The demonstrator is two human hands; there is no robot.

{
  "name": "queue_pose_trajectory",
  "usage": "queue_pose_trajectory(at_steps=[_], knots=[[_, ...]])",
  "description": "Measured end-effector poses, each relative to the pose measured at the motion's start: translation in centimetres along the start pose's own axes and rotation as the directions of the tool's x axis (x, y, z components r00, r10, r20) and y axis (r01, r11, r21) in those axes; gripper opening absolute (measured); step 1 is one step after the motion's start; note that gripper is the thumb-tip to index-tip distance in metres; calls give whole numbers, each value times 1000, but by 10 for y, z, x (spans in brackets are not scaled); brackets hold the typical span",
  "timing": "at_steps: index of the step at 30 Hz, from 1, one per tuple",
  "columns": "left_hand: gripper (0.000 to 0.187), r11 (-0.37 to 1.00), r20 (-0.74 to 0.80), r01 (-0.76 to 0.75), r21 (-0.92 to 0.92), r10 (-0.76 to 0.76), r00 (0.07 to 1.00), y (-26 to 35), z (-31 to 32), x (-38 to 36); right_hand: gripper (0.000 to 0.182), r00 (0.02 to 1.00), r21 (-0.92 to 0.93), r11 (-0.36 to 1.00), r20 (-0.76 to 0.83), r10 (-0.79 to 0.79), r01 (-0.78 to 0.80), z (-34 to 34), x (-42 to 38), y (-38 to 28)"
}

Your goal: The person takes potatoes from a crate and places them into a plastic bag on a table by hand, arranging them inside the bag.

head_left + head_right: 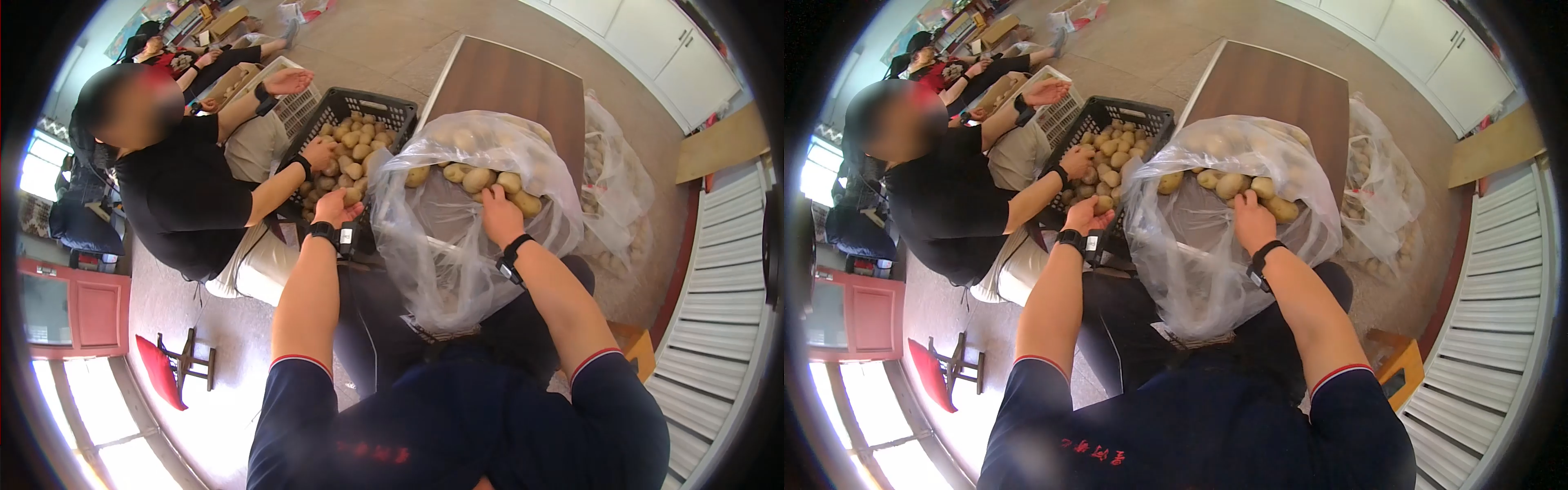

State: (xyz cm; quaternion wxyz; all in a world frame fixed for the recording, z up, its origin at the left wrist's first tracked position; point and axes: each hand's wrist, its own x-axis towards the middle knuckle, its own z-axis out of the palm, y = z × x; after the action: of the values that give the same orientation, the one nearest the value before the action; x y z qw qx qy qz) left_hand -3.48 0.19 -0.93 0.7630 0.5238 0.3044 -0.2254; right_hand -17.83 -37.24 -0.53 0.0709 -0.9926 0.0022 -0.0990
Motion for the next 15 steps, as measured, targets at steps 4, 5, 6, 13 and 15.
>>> queue_pose_trajectory(at_steps=[4,5,6,13,15], knots=[[29,998,20,-33,48,32,999,-2,-10,14,21,1000,-45,999,18,0,0,-2,-6,-3],[28,999,7,-32,40,32,999,-2,-11,16,21,1000,-50,999,25,-2,3,-2,-7,-3],[28,999,-3,-29,32,30,1000,-2,-12,18,21,1000,-45,999,22,-6,7,-1,-9,-2],[22,995,-104,-85,60,91,990,2,-14,0,21,997,-58,998,72,8,-4,-3,-18,0],[21,918,-9,-140,372,154,988,-5,-56,61,22,998,-62,998,66,0,4,1,-19,1]])
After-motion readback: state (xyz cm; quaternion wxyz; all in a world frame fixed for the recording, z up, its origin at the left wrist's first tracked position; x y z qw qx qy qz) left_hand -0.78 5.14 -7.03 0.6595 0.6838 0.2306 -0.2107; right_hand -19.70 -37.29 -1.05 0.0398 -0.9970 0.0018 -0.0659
